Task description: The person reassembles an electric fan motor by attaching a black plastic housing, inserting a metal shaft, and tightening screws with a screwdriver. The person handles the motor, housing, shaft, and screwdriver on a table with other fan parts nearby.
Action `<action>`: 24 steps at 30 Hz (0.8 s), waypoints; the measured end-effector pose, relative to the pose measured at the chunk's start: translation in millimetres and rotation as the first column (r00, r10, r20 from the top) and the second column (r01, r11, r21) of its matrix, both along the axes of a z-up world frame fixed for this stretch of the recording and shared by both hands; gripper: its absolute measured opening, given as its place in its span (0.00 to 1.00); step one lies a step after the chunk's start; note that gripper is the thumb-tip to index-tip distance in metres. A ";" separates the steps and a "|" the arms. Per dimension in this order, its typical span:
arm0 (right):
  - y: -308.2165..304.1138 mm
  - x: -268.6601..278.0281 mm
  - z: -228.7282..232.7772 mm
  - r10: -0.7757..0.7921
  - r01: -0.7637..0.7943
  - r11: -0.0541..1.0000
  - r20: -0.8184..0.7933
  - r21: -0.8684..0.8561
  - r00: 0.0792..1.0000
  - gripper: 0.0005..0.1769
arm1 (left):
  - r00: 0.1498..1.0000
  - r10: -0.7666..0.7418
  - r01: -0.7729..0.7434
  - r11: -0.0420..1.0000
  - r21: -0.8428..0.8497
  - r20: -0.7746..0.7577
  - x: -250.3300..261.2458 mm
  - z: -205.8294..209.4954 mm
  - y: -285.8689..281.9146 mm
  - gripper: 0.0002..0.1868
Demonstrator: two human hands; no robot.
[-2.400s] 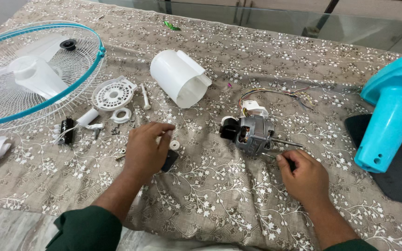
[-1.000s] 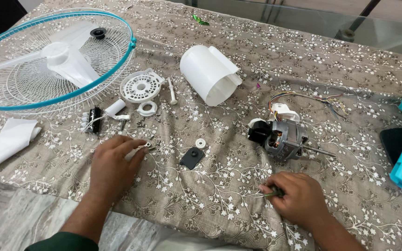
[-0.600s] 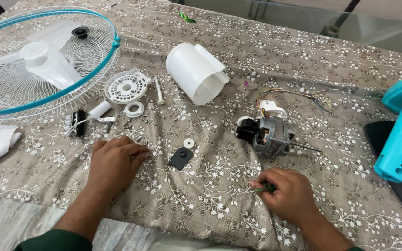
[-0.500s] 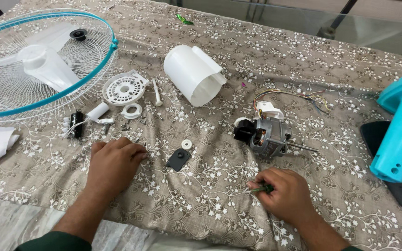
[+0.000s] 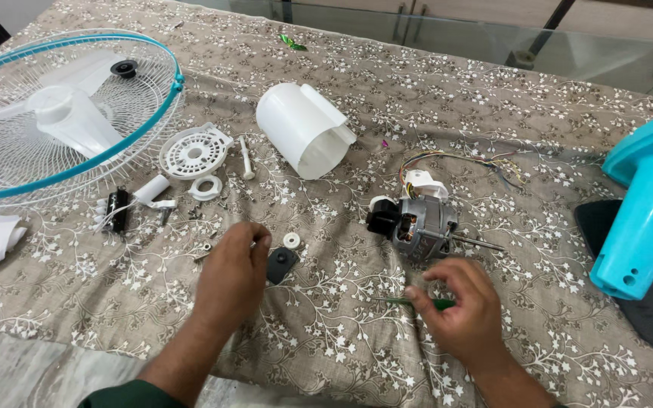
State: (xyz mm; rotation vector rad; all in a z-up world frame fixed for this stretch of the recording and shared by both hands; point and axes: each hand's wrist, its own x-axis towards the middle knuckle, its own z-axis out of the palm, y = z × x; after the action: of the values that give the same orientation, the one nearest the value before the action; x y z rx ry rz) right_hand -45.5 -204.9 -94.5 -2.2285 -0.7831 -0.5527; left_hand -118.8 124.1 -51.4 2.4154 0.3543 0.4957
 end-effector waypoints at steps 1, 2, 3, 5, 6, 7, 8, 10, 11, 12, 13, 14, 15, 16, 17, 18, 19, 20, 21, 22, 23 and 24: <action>-0.1 0.6 -1.8 -0.069 0.072 0.995 -0.037 0.067 0.997 0.19 | 1.000 -0.001 -0.002 0.994 -0.111 -0.022 4.0 -0.8 -10.8 0.09; 0.3 1.0 -2.8 -0.135 0.145 0.981 -0.078 0.132 0.988 0.19 | 0.999 -0.022 0.016 0.987 -0.157 -0.037 8.0 -1.0 -21.1 0.08; -0.7 0.3 -2.2 -0.167 0.174 0.977 -0.067 0.126 0.984 0.23 | 0.998 -0.041 0.029 0.978 -0.205 -0.054 10.7 -0.9 -31.6 0.07; -1.1 -0.4 2.4 -0.228 0.232 0.965 -0.045 0.121 0.973 0.33 | 0.987 -0.100 0.064 0.960 -0.272 -0.123 18.2 1.7 -51.7 0.06; 1.5 0.0 5.2 -0.204 0.208 0.969 -0.044 0.136 0.978 0.36 | 0.975 -0.140 0.085 0.953 -0.292 -0.174 23.6 3.8 -60.9 0.05; 4.6 -0.8 7.9 -0.180 0.185 0.972 -0.045 0.149 0.983 0.39 | 0.957 -0.179 0.102 0.944 -0.313 -0.228 27.8 5.5 -69.5 0.05; 7.8 -1.6 10.7 -0.155 0.161 0.974 -0.047 0.162 0.987 0.42 | 0.946 -0.217 0.110 0.914 -0.390 -0.242 32.0 7.0 -77.8 0.05; 12.7 -2.7 16.4 -0.188 0.190 0.978 -0.031 0.091 0.982 0.45 | 0.918 -0.299 0.120 0.835 -0.537 -0.259 41.2 9.1 -92.7 0.06; 12.4 -3.1 19.3 -0.205 0.206 0.977 -0.020 0.051 0.979 0.46 | 0.927 -0.302 0.134 0.822 -0.554 -0.224 45.9 9.5 -99.6 0.06; 11.7 -3.6 21.8 -0.211 0.212 0.977 -0.031 0.022 0.977 0.46 | 0.934 -0.305 0.149 0.808 -0.570 -0.188 50.3 9.8 -105.6 0.08; 11.7 -2.6 24.1 -0.218 0.218 0.976 -0.040 -0.004 0.975 0.46 | 0.940 -0.307 0.166 0.795 -0.583 -0.150 54.9 10.6 -109.5 0.09; 11.4 -0.8 25.9 -0.226 0.225 0.974 -0.048 -0.030 0.973 0.46 | 0.943 -0.300 0.180 0.826 -0.534 -0.146 58.0 11.1 -112.9 0.11; 11.1 2.3 27.0 -0.225 0.225 0.974 -0.016 -0.034 0.974 0.46 | 0.945 -0.295 0.194 0.854 -0.483 -0.141 60.6 11.2 -116.2 0.14; 10.6 5.9 27.1 -0.224 0.224 0.974 0.017 -0.039 0.974 0.46 | 0.947 -0.290 0.207 0.879 -0.429 -0.136 62.7 10.9 -119.3 0.16; 9.7 8.3 26.3 -0.225 0.227 0.973 0.049 -0.042 0.973 0.46 | 0.948 -0.288 0.210 0.887 -0.410 -0.139 64.0 10.1 -122.4 0.16; 9.3 10.5 24.4 -0.209 0.209 0.978 0.021 -0.024 0.978 0.45 | 0.948 -0.286 0.212 0.895 -0.392 -0.141 64.4 9.0 -125.6 0.16; 8.9 13.3 22.3 -0.191 0.191 0.981 -0.006 -0.007 0.981 0.45 | 0.948 -0.284 0.213 0.902 -0.374 -0.144 65.1 7.6 -128.8 0.15; 7.4 14.9 20.2 -0.174 0.174 0.985 -0.032 0.010 0.984 0.45 | 0.944 -0.283 0.207 0.909 -0.363 -0.169 66.0 6.2 -131.6 0.14; 6.1 15.6 17.9 -0.194 0.194 0.981 0.000 -0.009 0.981 0.45 | 0.941 -0.278 0.198 0.916 -0.350 -0.194 66.4 4.9 -133.7 0.13; 5.8 16.0 15.6 -0.213 0.214 0.976 0.033 -0.028 0.976 0.44 | 0.937 -0.272 0.189 0.922 -0.337 -0.218 66.4 3.9 -135.5 0.12; 6.0 17.3 13.9 -0.230 0.233 0.971 0.067 -0.045 0.971 0.44 | 0.942 -0.264 0.187 0.926 -0.326 -0.208 66.9 3.5 -136.2 0.12; 5.8 18.5 12.7 -0.227 0.230 0.972 0.055 -0.042 0.972 0.43 | 0.946 -0.256 0.186 0.930 -0.316 -0.198 67.3 3.3 -136.7 0.12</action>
State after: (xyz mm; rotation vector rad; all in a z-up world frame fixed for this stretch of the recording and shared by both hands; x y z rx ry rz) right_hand -26.9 -199.0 -81.8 -2.3736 -0.5723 -0.7090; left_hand -51.6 -12.6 -48.1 2.1885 0.2304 0.0459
